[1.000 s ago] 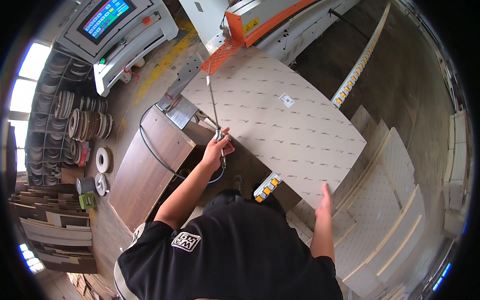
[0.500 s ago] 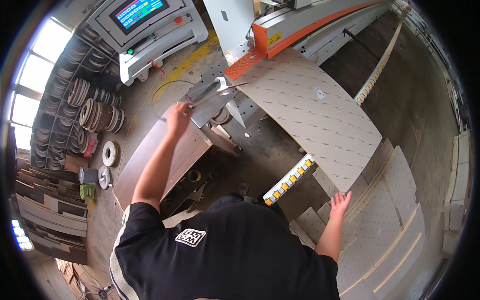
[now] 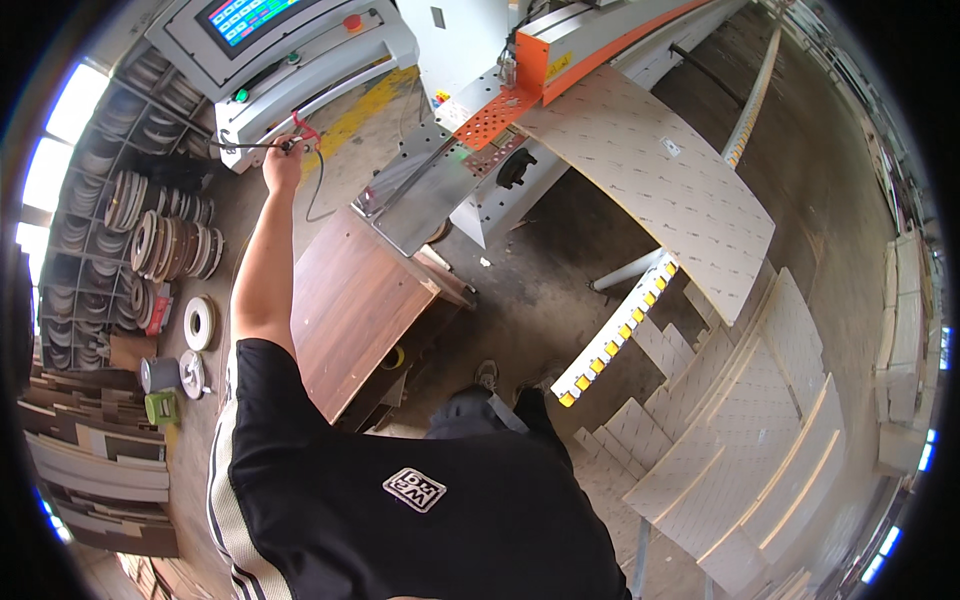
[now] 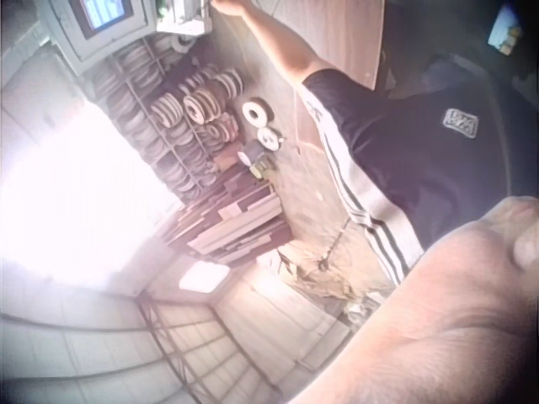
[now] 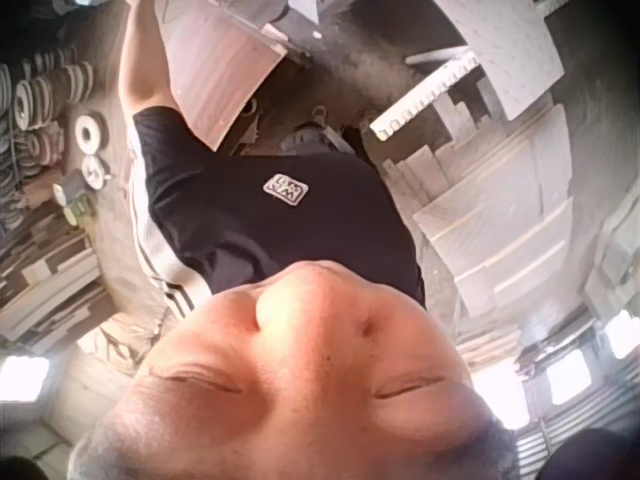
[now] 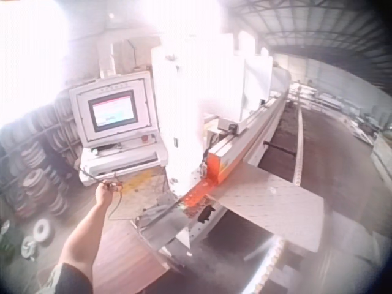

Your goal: The person picks up wood panels from a stack, positions them on a metal rack, uses an air nozzle to blow dust off the panels and work surface, and then stacks the panels onto a nearby cart.

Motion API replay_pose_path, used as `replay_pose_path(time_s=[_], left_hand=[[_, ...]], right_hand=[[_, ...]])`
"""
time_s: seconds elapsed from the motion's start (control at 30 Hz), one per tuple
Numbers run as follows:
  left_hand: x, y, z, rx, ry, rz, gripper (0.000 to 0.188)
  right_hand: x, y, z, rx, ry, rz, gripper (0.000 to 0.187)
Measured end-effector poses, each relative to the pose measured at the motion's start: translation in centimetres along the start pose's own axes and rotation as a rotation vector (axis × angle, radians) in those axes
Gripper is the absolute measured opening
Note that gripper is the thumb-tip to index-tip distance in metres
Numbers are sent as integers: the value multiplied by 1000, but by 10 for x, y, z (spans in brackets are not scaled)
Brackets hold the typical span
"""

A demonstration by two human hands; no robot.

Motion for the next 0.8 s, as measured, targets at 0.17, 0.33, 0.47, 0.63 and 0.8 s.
replay_pose_path(time_s=[0.17, 0.33, 0.47, 0.63, 0.8], left_hand=[[-40, -37, -60, -99, 209, -151, 52], [-30, -30, 18, 88, 157, 15, 39], [100, -90, 196, 5, 86, 736, 42], [307, -188, 515, -795, 176, 917, 27], [455, -185, 832, -1821, -34, 753, 25]], right_hand=[[19, -19, -11, -49, 17, -54, 79], [78, -24, 5, -47, 52, -213, 81], [138, -30, 7, 63, 2, -260, 83], [209, -35, -45, 65, 49, -314, 87], [312, 8, -70, 241, 53, -271, 85]])
Point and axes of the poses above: each hand's wrist, its own z-axis away from the middle knuckle, its own y-axis out of the back of the hand, x = y × z, the point moved 9 cm from there along -z, towards the middle knuckle, and after that the axes turned 11 degrees about z, right-handed, at the moved point
